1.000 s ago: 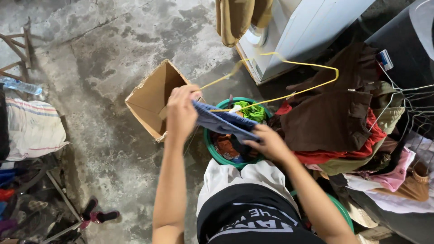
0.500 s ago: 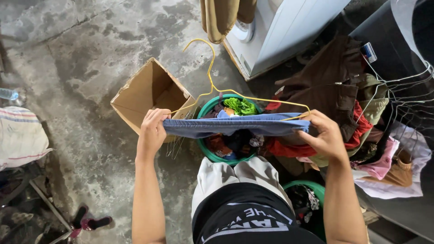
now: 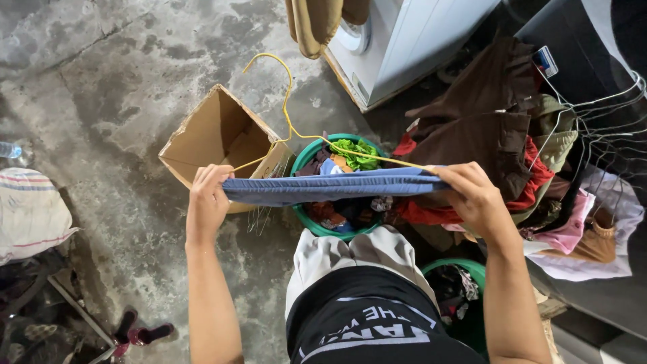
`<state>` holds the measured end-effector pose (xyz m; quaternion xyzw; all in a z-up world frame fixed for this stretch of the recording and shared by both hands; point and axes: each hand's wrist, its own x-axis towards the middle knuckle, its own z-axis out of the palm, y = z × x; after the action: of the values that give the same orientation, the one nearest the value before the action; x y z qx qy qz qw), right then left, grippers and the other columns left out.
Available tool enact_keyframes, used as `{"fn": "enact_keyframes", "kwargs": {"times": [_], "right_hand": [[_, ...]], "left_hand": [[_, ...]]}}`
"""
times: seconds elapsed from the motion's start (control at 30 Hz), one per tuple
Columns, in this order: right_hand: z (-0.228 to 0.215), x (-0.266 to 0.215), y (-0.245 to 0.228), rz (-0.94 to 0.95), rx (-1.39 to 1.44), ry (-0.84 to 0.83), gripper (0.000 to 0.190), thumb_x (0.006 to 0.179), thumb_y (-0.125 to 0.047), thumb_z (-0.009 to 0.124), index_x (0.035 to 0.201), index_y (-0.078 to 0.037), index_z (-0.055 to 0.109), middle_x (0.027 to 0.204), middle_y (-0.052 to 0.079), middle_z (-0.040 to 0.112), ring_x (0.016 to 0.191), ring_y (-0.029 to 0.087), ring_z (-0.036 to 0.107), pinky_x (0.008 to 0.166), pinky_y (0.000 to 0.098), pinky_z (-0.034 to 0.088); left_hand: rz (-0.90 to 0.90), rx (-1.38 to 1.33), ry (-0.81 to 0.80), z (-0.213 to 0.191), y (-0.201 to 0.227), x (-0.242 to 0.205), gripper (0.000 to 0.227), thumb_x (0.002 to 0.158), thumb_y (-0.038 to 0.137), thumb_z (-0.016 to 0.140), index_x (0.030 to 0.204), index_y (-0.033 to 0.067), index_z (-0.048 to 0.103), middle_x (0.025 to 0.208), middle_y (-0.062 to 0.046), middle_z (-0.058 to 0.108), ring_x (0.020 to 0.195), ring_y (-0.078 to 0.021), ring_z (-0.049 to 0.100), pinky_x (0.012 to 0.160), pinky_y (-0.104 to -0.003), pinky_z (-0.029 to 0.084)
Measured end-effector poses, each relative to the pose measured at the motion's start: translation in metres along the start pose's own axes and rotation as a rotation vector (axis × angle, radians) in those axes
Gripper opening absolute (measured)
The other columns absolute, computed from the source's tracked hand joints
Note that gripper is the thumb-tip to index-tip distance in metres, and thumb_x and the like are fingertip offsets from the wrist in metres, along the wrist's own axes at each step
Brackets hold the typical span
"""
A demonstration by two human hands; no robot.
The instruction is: The person hangs laundry by taking garments one at a time from a bucket and inserting wire clothes hangers into them by hand.
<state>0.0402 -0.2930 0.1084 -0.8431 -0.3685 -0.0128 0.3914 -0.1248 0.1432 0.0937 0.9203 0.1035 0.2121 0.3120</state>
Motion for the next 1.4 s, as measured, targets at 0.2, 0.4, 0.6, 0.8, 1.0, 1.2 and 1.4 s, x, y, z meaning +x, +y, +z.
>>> {"fn": "enact_keyframes", "kwargs": {"times": [0.2,0.4,0.6,0.8,1.0,1.2,1.4], "right_hand": [[0.0,0.01,0.01,-0.037,0.022,-0.336,0.045,0.064,-0.008,0.086,0.107,-0.007,0.071,0.107,0.005,0.069,0.099,0.028,0.059,0.084,0.0378,0.054],[0.027,0.027,-0.014,-0.127,0.08,-0.187,0.048,0.077,-0.01,0.082,0.122,-0.006,0.064,0.119,0.015,0.061,0.114,0.032,0.06,0.094,0.0384,0.052],[0.047,0.038,0.001,0.047,0.136,-0.16,0.048,0.086,-0.014,0.077,0.131,-0.003,0.063,0.125,0.016,0.068,0.113,0.028,0.064,0.096,0.0374,0.05],[0.079,0.023,-0.004,0.138,0.251,-0.066,0.016,0.103,-0.007,0.061,0.118,-0.007,0.064,0.124,0.006,0.076,0.099,0.021,0.075,0.089,0.0299,0.057],[0.08,0.024,-0.03,-0.011,-0.032,-0.19,0.045,0.084,0.008,0.062,0.122,-0.013,0.074,0.103,0.01,0.073,0.09,0.029,0.07,0.075,0.0325,0.051],[0.07,0.028,-0.01,0.253,0.28,-0.028,0.028,0.098,0.007,0.062,0.12,-0.007,0.072,0.088,0.012,0.064,0.078,0.02,0.059,0.074,0.0284,0.049],[0.063,0.028,0.002,0.219,0.241,0.047,0.024,0.092,-0.007,0.077,0.115,-0.006,0.072,0.096,0.007,0.072,0.084,0.013,0.065,0.077,0.0268,0.052]], "left_hand": [[0.117,0.125,-0.037,0.001,0.011,0.007,0.028,0.081,-0.014,0.055,0.102,0.0017,0.066,0.098,-0.01,0.067,0.101,-0.0308,0.062,0.093,-0.041,0.048],[0.215,0.012,-0.083,0.031,0.049,0.013,0.025,0.08,-0.012,0.057,0.097,0.0044,0.066,0.094,-0.007,0.065,0.099,-0.0282,0.061,0.094,-0.04,0.046],[0.161,-0.111,0.009,0.046,0.056,0.013,0.022,0.084,-0.013,0.055,0.095,0.0026,0.066,0.095,-0.006,0.067,0.098,-0.0286,0.062,0.093,-0.037,0.046],[-0.136,-0.435,-0.094,0.056,0.054,0.013,0.029,0.095,-0.007,0.054,0.113,0.0051,0.073,0.102,-0.004,0.073,0.093,-0.0196,0.072,0.086,-0.032,0.058],[0.043,-0.433,-0.129,0.069,0.074,0.018,0.019,0.095,0.005,0.069,0.113,0.0047,0.074,0.118,-0.008,0.076,0.103,-0.0215,0.071,0.092,-0.033,0.055],[0.247,-0.172,-0.106,0.064,0.068,0.029,0.025,0.089,0.018,0.076,0.11,0.005,0.071,0.107,-0.008,0.072,0.102,-0.028,0.065,0.094,-0.039,0.044],[0.146,-0.15,0.017,0.075,0.051,0.021,0.006,0.091,0.002,0.069,0.091,0.0072,0.066,0.088,-0.003,0.065,0.089,-0.0231,0.063,0.088,-0.036,0.041]]}}
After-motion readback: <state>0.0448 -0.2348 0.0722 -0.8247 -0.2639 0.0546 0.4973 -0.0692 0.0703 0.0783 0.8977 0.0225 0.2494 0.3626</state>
